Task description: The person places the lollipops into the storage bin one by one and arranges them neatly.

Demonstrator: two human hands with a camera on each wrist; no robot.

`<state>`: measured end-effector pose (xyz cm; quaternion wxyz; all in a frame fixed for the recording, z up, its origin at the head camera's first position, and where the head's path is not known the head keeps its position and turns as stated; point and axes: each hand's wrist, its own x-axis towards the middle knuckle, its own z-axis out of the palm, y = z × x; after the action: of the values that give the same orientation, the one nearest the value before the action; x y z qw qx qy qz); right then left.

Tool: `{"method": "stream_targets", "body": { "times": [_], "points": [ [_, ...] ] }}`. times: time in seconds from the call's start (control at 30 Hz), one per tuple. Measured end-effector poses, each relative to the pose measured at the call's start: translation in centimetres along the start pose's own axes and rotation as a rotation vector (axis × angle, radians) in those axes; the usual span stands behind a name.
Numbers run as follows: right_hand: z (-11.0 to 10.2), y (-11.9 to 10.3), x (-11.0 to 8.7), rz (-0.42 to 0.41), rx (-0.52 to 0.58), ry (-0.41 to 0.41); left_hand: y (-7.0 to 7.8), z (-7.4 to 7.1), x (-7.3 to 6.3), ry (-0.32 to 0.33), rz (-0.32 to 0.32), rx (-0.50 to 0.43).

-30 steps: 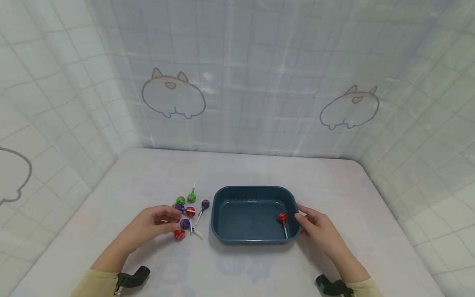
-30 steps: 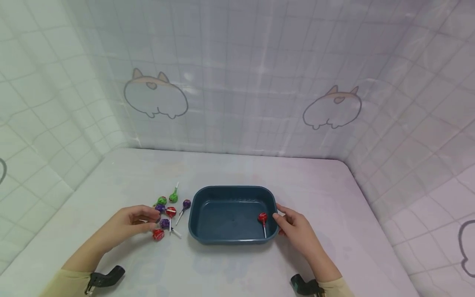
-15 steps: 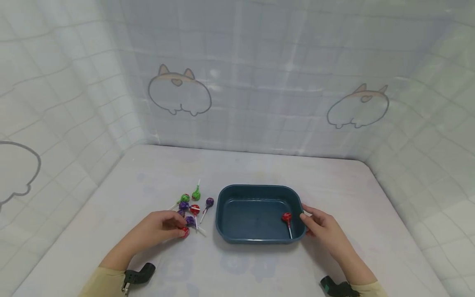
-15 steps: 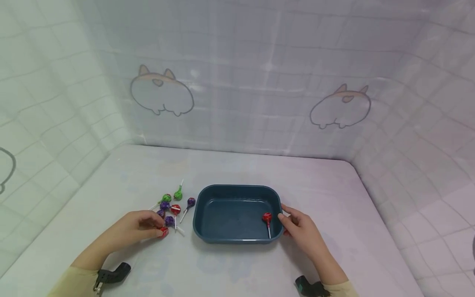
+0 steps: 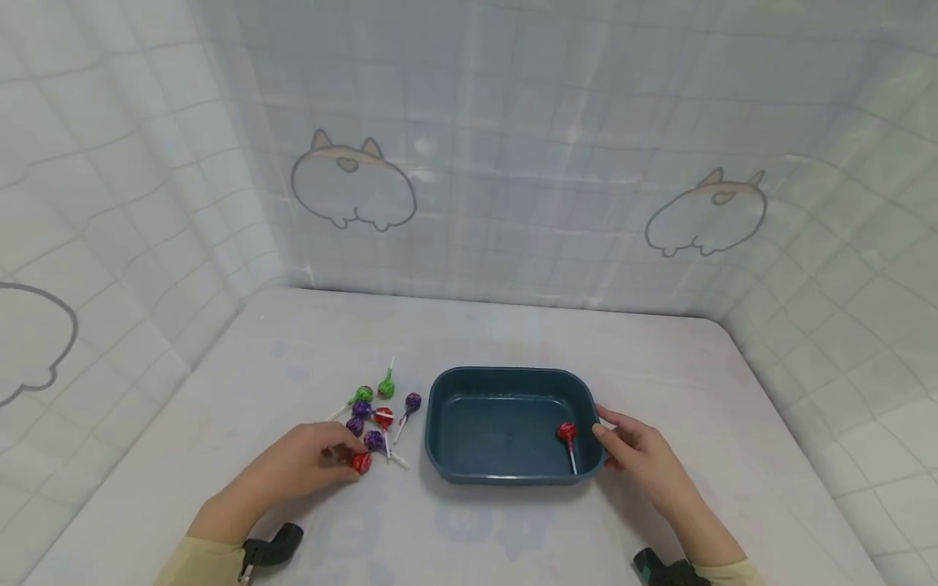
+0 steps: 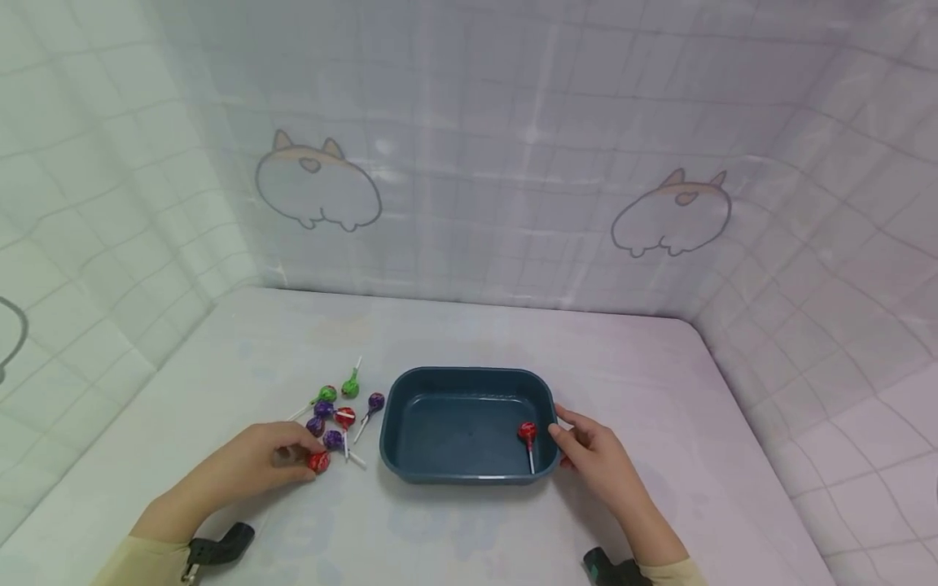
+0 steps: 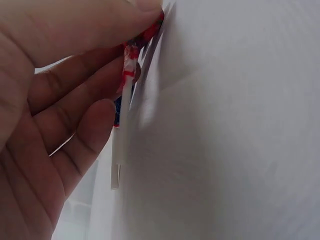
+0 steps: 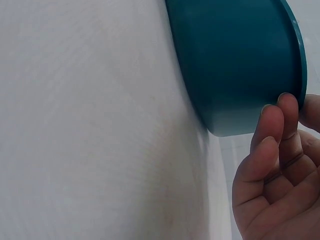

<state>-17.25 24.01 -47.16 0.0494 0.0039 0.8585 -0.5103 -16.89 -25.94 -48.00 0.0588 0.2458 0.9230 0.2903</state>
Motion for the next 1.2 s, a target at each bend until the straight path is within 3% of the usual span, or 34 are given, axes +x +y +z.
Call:
{"method": "stream_targets", "body": {
  "times": [0.27, 0.4, 0.67, 0.83, 1.0, 1.2],
  "points": [
    [0.13, -0.07, -0.08, -0.002, -0.011, 0.003, 0.20, 0.10, -0.11, -0.027, -0.024, -0.018],
    [0.10, -0.07, -0.08, -0.011, -0.007, -0.002, 0.23, -0.03, -0.15, -0.019, 0.001, -0.014],
    [0.17, 0.08, -0.08, -0.017, -0.004, -0.001, 0.14, -0.25, -0.77, 0.109, 0.090, -0.055],
    [0.27, 0.15, -0.10, -0.010, -0.003, 0.005, 0.13, -0.38, -0.74, 0.190, 0.022, -0.068],
    [0.37, 0.24, -0.20, 0.000, -0.006, 0.015, -0.06, -0.51, -0.54, 0.212, -0.061, -0.115],
    [0.52, 0.16, -0.13, -0.001, -0.018, 0.019, 0.22, -0.76, -0.58, 0.227, -0.092, -0.155]
  ]
}}
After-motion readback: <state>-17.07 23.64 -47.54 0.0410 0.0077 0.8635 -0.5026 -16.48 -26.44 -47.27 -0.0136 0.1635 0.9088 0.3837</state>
